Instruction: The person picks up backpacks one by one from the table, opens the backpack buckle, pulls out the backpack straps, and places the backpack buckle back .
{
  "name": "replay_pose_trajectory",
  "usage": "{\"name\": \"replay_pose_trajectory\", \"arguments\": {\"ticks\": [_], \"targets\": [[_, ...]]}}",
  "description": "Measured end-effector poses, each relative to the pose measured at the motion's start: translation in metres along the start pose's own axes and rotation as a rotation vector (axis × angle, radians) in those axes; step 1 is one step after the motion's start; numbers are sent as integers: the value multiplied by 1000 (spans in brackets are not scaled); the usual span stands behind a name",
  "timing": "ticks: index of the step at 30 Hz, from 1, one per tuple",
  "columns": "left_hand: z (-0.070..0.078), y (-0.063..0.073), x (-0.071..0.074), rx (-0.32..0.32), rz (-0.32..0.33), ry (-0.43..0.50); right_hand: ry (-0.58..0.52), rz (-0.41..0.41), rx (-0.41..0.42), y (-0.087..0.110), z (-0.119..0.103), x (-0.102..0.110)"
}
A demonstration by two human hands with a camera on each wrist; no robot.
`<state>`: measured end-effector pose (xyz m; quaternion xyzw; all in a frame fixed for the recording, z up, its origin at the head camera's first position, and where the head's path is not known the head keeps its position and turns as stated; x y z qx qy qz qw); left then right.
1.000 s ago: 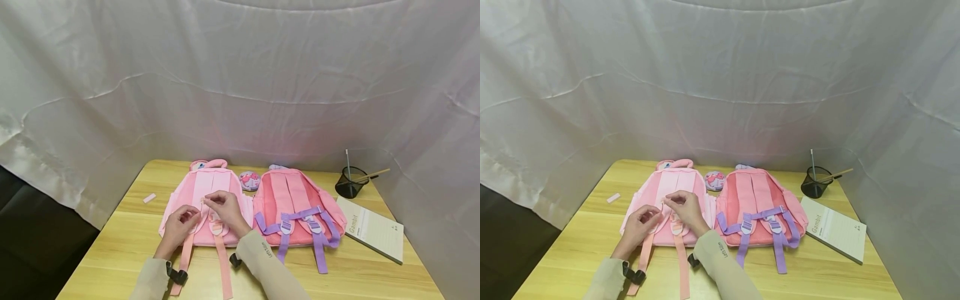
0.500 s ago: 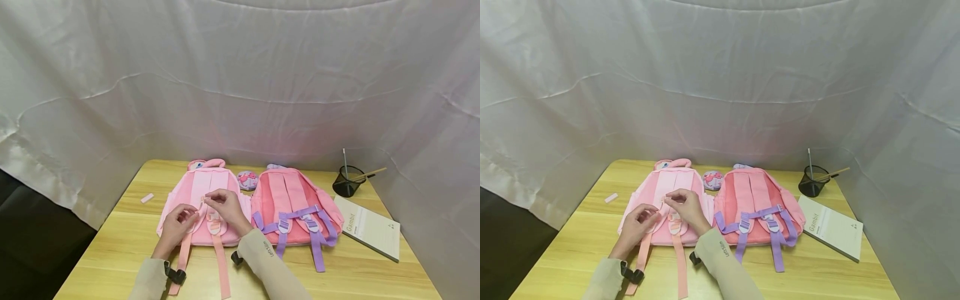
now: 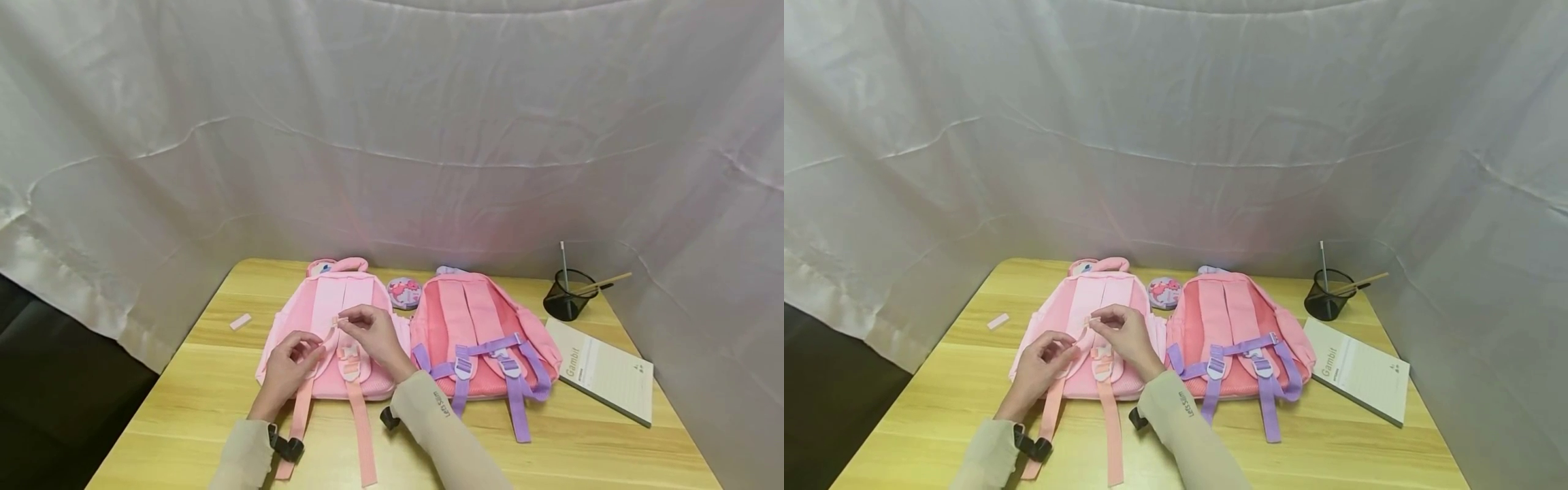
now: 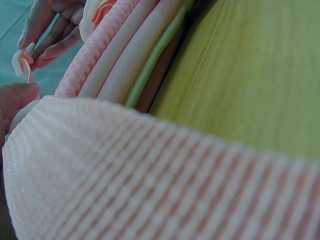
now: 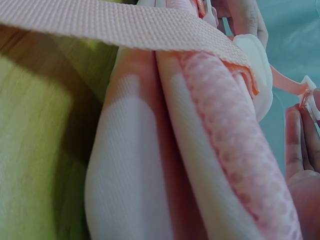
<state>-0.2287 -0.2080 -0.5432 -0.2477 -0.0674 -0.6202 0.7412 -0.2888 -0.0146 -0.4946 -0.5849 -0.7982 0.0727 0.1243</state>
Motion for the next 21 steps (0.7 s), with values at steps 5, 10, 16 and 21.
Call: {"name": "replay_pose_trajectory", "arguments": {"ticks": [5, 10, 16, 21], "targets": [[0, -1, 0, -5, -2, -6, -16, 6, 2, -1, -1, 2], [1, -1, 0, -4, 4, -10, -37, 27, 12, -1, -3, 6], [2, 0, 0, 34, 18, 1, -32, 53, 26, -4, -4, 12], [1, 0, 0, 47, 18, -15, -32, 81, 50, -5, -7, 17]]}}
Point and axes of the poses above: each hand's wrist, its own y-axis away from the middle knuckle, its own x-axis out of the back of the hand, z = x × y, the point moved 5 cm from there along -y, towards the middle knuckle, and after that the axes turned 6 degrees about -y, right-handed, at the moved point
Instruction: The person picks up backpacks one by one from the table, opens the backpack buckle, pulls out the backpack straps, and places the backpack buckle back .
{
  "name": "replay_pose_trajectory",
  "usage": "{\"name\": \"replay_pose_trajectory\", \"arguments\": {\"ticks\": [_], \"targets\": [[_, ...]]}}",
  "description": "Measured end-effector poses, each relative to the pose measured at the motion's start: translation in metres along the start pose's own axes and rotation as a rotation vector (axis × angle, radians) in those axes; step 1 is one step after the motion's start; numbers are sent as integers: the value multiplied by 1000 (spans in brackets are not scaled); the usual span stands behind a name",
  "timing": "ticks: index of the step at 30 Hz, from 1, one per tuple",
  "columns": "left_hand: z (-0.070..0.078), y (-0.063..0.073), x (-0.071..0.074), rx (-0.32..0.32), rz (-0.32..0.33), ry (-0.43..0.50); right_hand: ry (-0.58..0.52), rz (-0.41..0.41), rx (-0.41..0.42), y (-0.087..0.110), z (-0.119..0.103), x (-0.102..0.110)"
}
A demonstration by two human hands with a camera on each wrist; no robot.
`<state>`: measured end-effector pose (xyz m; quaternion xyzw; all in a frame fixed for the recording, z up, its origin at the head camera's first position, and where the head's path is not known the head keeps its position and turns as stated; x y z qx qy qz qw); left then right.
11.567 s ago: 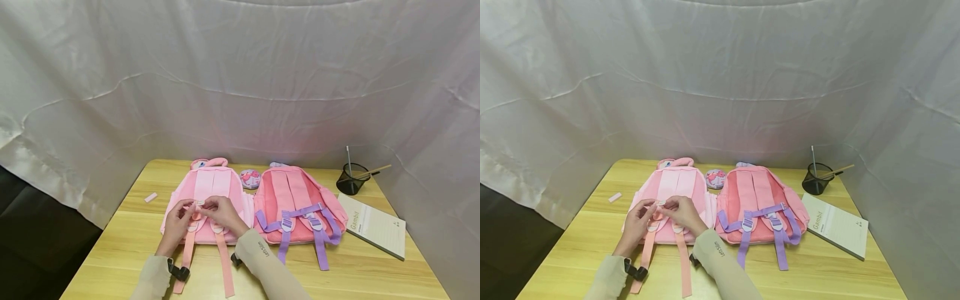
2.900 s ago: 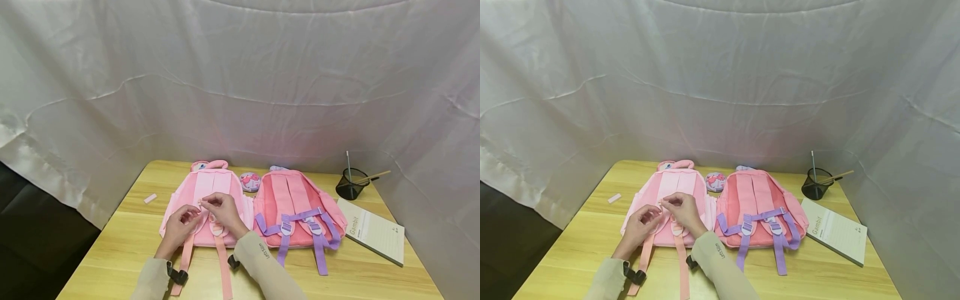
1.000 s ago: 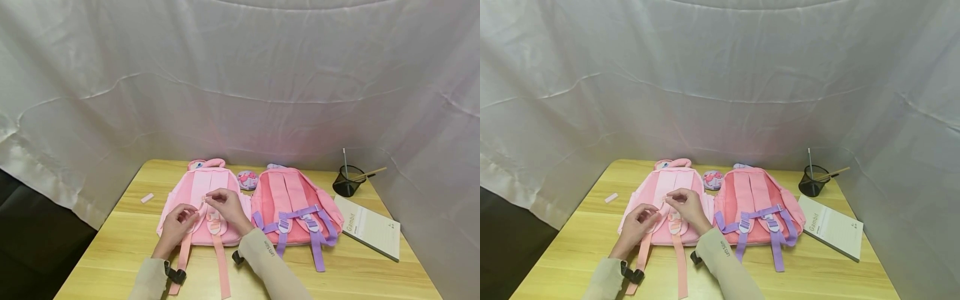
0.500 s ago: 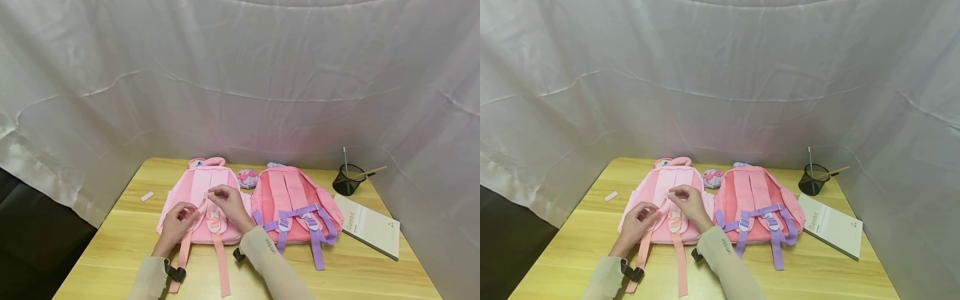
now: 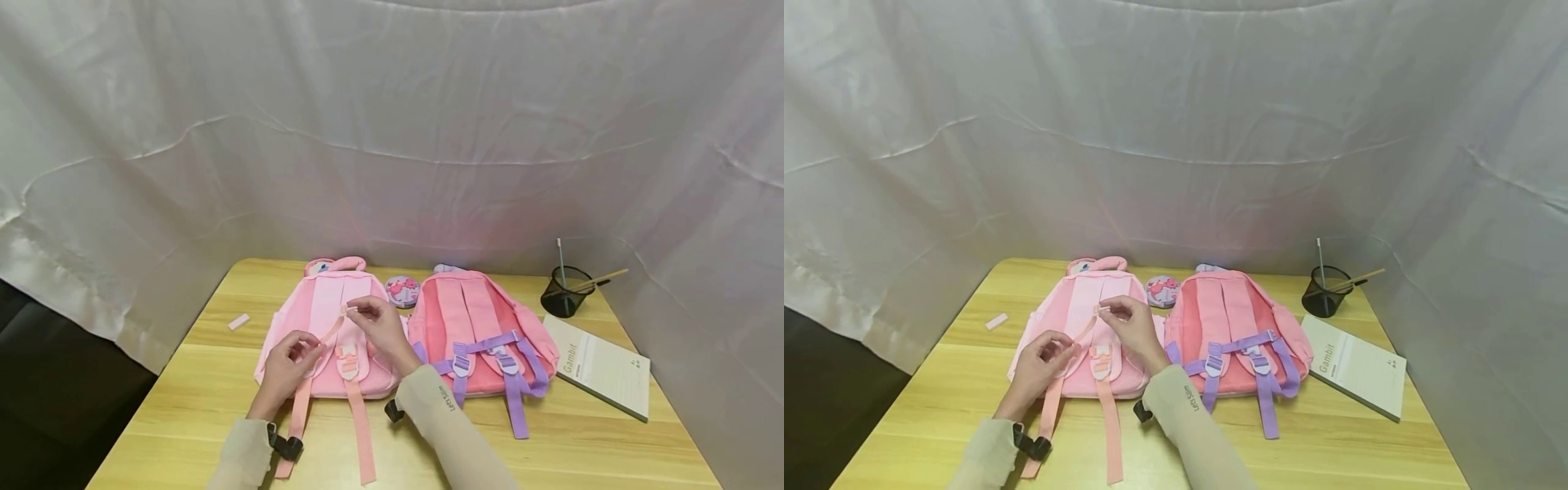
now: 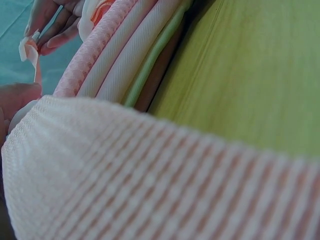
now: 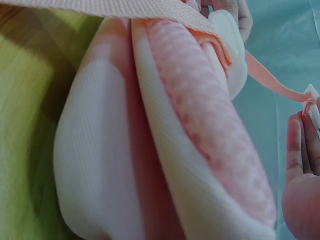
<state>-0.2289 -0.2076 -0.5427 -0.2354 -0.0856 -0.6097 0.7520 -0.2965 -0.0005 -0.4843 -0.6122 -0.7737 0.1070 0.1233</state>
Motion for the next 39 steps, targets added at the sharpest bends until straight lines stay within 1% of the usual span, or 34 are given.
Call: {"name": "replay_pose_trajectory", "arguments": {"ticks": [5, 9, 15, 17, 19, 24, 30, 33, 39], "targets": [[0, 0, 1, -22, -2, -18, -34, 13, -16, 0, 1, 3], [1, 0, 0, -30, -13, -25, -30, 23, -20, 1, 2, 6], [0, 1, 0, -22, -14, -41, -9, 35, -7, 1, 4, 13], [-1, 0, -1, -20, -16, -47, 7, 39, -10, 1, 5, 15], [-1, 0, -1, -11, -20, -45, 19, 45, -30, 1, 6, 18], [-2, 0, -1, -8, -23, -36, 62, 35, -79, 3, 8, 25], [-1, 1, 0, 8, -31, -43, 150, 19, -107, 4, 17, 37], [-1, 1, 0, 3, -30, -48, 189, 17, -132, 4, 21, 41], [-3, 1, -1, 12, -41, -57, 286, -26, -189, 5, 27, 45]]}}
Point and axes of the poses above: each hand's wrist, its own y-axis away from the middle knuckle, its own x-axis out of the back of the hand, z = x × y, the point moved 5 cm from there along -y, towards the middle knuckle, and after that the axes turned 6 degrees about -y, right-handed, at the moved point
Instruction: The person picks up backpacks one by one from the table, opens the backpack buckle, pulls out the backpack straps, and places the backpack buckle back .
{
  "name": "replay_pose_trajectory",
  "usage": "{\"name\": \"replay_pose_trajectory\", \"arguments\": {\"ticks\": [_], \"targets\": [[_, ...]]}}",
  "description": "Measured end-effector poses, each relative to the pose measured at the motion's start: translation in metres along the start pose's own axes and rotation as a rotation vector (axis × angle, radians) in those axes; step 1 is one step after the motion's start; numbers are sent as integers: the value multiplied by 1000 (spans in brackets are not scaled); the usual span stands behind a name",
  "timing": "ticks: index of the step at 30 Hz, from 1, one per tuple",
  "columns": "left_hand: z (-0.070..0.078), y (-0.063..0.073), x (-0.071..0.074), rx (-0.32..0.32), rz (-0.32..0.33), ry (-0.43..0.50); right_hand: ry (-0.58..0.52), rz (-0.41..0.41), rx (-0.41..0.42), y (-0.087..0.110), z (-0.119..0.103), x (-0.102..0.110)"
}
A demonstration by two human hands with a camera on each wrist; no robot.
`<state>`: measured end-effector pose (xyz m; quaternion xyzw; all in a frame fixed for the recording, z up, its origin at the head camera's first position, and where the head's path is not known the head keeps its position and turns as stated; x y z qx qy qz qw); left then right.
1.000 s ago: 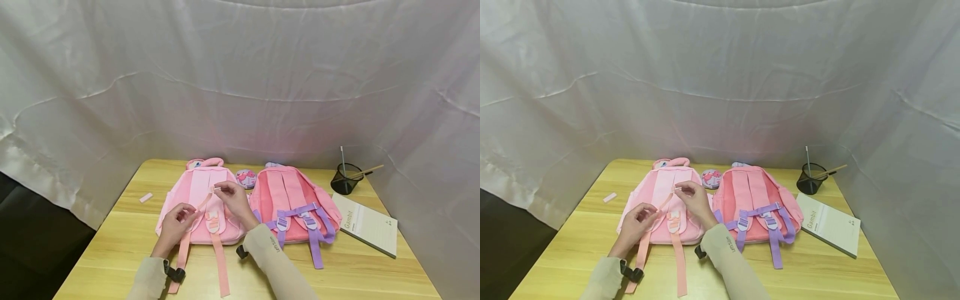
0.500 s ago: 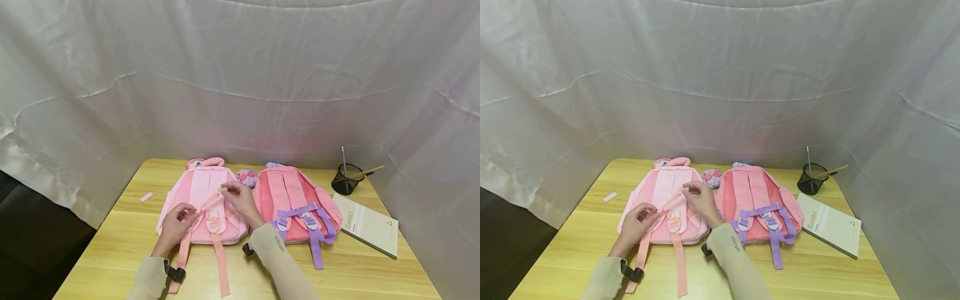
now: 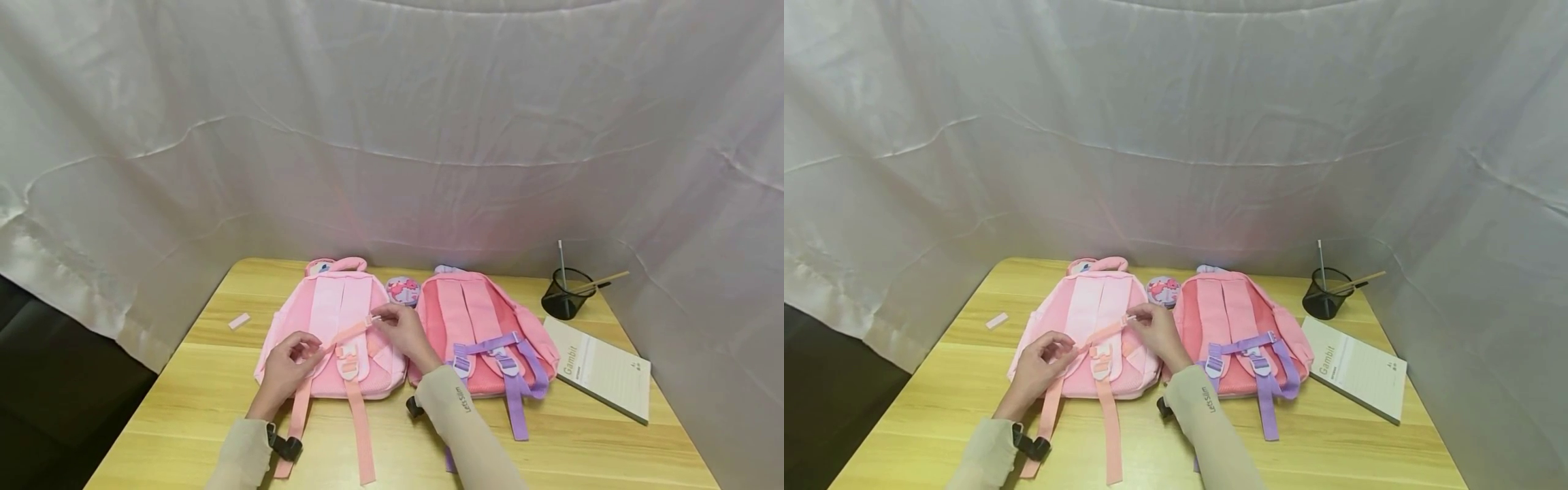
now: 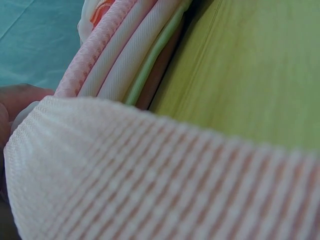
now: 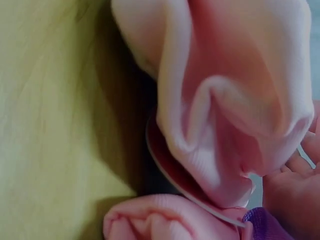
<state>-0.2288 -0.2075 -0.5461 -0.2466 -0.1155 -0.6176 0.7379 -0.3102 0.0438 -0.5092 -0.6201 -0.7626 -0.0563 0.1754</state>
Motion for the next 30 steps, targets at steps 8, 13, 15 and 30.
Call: {"name": "replay_pose_trajectory", "arguments": {"ticks": [8, 13, 15, 30], "targets": [[2, 1, 1, -4, -13, -5, 56, -35, 6, 0, 4, 0], [3, 1, 1, -17, -7, -16, 62, -49, 8, 0, 5, -1], [3, 1, 1, -16, -7, -21, 64, -49, 15, 0, 6, -2], [4, 2, 2, -10, -12, -13, 132, -16, 36, 0, 11, -5]]}}
Point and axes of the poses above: each hand's wrist, its own y-axis away from the middle knuckle, its own x-axis out of the back of the hand, z = x × y, the point moved 5 cm from there along -y, towards the middle knuckle, and after that the axes turned 6 degrees about -y, right-handed, at the moved point
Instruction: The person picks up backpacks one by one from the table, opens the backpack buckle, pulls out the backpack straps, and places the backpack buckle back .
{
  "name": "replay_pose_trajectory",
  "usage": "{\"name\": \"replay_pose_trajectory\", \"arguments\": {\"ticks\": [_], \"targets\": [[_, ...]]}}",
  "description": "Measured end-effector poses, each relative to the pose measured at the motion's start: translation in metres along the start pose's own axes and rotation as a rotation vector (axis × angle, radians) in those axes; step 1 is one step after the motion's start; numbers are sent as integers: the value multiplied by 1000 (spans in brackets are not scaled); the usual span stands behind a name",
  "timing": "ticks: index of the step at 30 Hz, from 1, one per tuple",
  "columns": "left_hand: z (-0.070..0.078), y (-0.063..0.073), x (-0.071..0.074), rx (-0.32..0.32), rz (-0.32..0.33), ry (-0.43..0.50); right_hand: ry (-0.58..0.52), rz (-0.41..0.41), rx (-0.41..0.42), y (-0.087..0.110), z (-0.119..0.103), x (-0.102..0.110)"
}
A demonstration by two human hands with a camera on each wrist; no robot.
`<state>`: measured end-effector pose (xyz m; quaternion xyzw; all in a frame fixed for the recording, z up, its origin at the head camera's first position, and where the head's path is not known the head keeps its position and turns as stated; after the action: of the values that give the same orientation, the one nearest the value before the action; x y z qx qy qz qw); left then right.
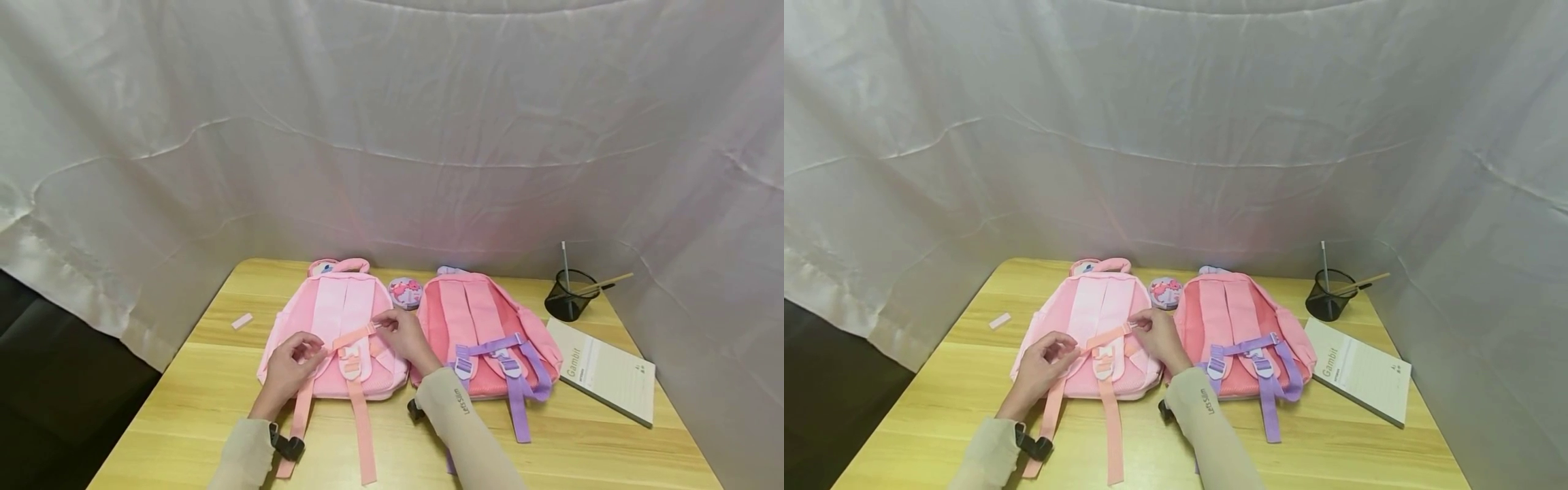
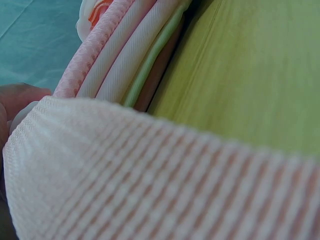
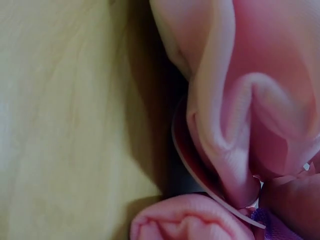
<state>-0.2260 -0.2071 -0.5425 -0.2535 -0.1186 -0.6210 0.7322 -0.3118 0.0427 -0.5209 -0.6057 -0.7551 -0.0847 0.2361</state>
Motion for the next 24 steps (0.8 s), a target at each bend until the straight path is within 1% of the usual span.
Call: {"name": "replay_pose_trajectory", "arguments": {"ticks": [7, 13, 20, 24], "targets": [[0, -1, -1, 11, -1, 2, -2, -15, -6, 1, -1, 2], [0, -1, -1, 27, 0, -2, -1, -12, -8, 0, -1, 2], [0, -1, -1, 6, 6, 3, -10, -9, -13, 0, 0, 2], [-1, -1, -1, 10, 5, -6, -15, -15, -18, 1, -1, 2]]}}
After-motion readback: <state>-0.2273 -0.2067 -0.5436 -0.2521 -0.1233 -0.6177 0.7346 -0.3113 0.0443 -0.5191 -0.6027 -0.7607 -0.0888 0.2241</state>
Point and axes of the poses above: each hand's wrist, its own y-axis away from the middle knuckle, its own x-axis out of the back of the hand, z = x × y, the point moved 5 cm from there along -y, towards the middle knuckle, and after that the axes turned 6 degrees about -y, right-handed, at the moved point
